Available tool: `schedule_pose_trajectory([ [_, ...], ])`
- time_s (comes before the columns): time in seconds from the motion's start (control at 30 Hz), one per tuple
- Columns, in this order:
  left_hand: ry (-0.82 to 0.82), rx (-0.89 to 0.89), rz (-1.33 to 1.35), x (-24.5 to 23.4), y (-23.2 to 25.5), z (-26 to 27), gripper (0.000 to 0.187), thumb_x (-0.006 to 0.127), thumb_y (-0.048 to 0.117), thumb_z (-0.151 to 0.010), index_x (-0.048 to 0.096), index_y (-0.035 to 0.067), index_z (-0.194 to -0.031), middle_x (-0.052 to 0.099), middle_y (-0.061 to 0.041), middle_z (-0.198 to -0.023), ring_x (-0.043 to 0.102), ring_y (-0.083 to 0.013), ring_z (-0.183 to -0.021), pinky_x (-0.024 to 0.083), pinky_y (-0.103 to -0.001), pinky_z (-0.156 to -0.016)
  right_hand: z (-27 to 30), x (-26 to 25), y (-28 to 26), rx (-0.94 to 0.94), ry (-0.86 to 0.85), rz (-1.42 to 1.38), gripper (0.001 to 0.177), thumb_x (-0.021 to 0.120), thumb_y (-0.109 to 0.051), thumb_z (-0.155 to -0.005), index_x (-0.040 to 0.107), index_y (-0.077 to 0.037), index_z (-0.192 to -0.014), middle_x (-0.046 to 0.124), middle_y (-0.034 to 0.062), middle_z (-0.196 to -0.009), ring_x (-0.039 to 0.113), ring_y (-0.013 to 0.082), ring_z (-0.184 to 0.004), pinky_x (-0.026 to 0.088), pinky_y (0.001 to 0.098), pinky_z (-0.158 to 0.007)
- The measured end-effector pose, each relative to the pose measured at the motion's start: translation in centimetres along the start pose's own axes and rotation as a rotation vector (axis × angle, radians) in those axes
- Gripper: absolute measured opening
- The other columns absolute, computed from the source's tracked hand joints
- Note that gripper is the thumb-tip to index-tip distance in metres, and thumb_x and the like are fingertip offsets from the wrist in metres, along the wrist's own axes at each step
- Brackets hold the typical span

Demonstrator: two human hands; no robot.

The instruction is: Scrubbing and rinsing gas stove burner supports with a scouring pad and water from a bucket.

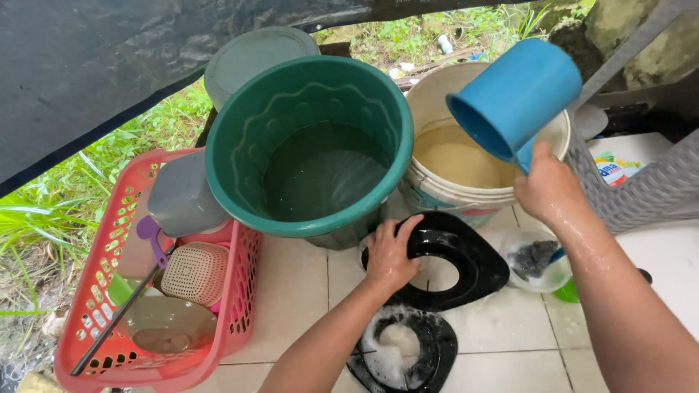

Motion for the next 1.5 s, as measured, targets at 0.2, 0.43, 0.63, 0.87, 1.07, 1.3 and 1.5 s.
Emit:
schedule_pose_trajectory([
  [0.2, 0.288, -0.098, 0.214, -0.6, -3.7, 2.3, 0.09, 0.078, 0.006, -0.065, 0.046, 0.022, -0.147, 0.055, -0.014, -0.125, 0.054, -0.0392, -0.121, 0.044, -0.053, -0.105, -3.9, 1.3, -5.5, -0.102, -0.134, 0.702, 0.019, 0.055, -0.017, -0.102, 0.072, -0.015, -0.11, 0.08, 0.0092, -0.102, 0.078, 0.0302, -0.094, 0.055, 0.0541, -0.088],
  [0.43, 0.151, -0.214, 0.216, -0.7, -4.8, 2.2, 0.092, 0.081, 0.007, -0.06, 0.047, 0.023, -0.145, 0.054, -0.014, -0.128, 0.051, -0.0391, -0.124, 0.041, -0.055, -0.102, -9.4, 13.0, -1.8, -0.094, -0.213, 0.734, 0.026, 0.059, -0.018, -0.096, 0.083, -0.017, -0.105, 0.079, 0.0079, -0.109, 0.077, 0.0286, -0.102, 0.06, 0.0454, -0.08],
  [0.63, 0.065, -0.203, 0.137, 0.3, -5.6, 2.1, 0.091, 0.081, 0.009, -0.061, 0.049, 0.025, -0.145, 0.053, -0.012, -0.129, 0.049, -0.0384, -0.126, 0.039, -0.056, -0.104, -11.3, 17.9, 0.4, 0.051, -0.497, 0.657, 0.033, 0.056, -0.024, -0.098, 0.078, -0.018, -0.122, 0.071, 0.0085, -0.132, 0.07, 0.0292, -0.12, 0.057, 0.0438, -0.091],
  [0.87, 0.063, -0.229, 0.121, 1.6, -5.9, 1.6, 0.087, 0.081, 0.011, -0.065, 0.05, 0.027, -0.146, 0.053, -0.012, -0.128, 0.05, -0.0393, -0.124, 0.039, -0.056, -0.105, -10.6, 20.2, -0.3, 0.036, -0.744, 0.402, 0.037, 0.077, -0.025, -0.085, 0.076, -0.009, -0.119, 0.07, 0.0155, -0.128, 0.068, 0.0324, -0.117, 0.055, 0.0417, -0.094],
  [1.07, 0.057, -0.288, 0.178, 0.8, -4.8, 1.6, 0.088, 0.084, 0.013, -0.067, 0.048, 0.025, -0.146, 0.055, -0.014, -0.126, 0.053, -0.0404, -0.122, 0.042, -0.056, -0.102, -10.0, 16.8, -1.0, 0.159, -0.714, 0.128, 0.032, 0.09, -0.024, -0.072, 0.078, 0.002, -0.086, 0.077, 0.0177, -0.087, 0.073, 0.0282, -0.073, 0.058, 0.0413, -0.069],
  [1.3, 0.071, -0.419, 0.317, -1.5, -4.7, 2.2, 0.096, 0.091, 0.018, -0.062, 0.044, 0.022, -0.146, 0.057, -0.017, -0.126, 0.057, -0.0398, -0.12, 0.05, -0.047, -0.099, -11.2, 13.3, 1.6, 0.231, -0.492, -0.14, 0.035, 0.084, -0.026, -0.079, 0.075, 0.008, -0.073, 0.071, 0.0174, -0.065, 0.065, 0.0245, -0.053, 0.051, 0.0395, -0.055],
  [1.5, 0.067, -0.415, 0.31, -0.3, -5.7, 3.2, 0.097, 0.086, 0.012, -0.063, 0.043, 0.022, -0.149, 0.057, -0.016, -0.129, 0.057, -0.04, -0.122, 0.05, -0.047, -0.102, -8.8, 4.3, 1.8, 0.238, -0.287, -0.457, 0.025, 0.078, -0.02, -0.084, 0.072, 0.005, -0.085, 0.062, 0.0095, -0.062, 0.056, 0.019, -0.051, 0.044, 0.0378, -0.048],
])
Point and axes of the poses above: each hand's wrist, its own z-axis away from the middle knuckle, its own x-axis out of the palm, y = z × x, the point moved 7 cm from there along -z, towards the middle knuckle
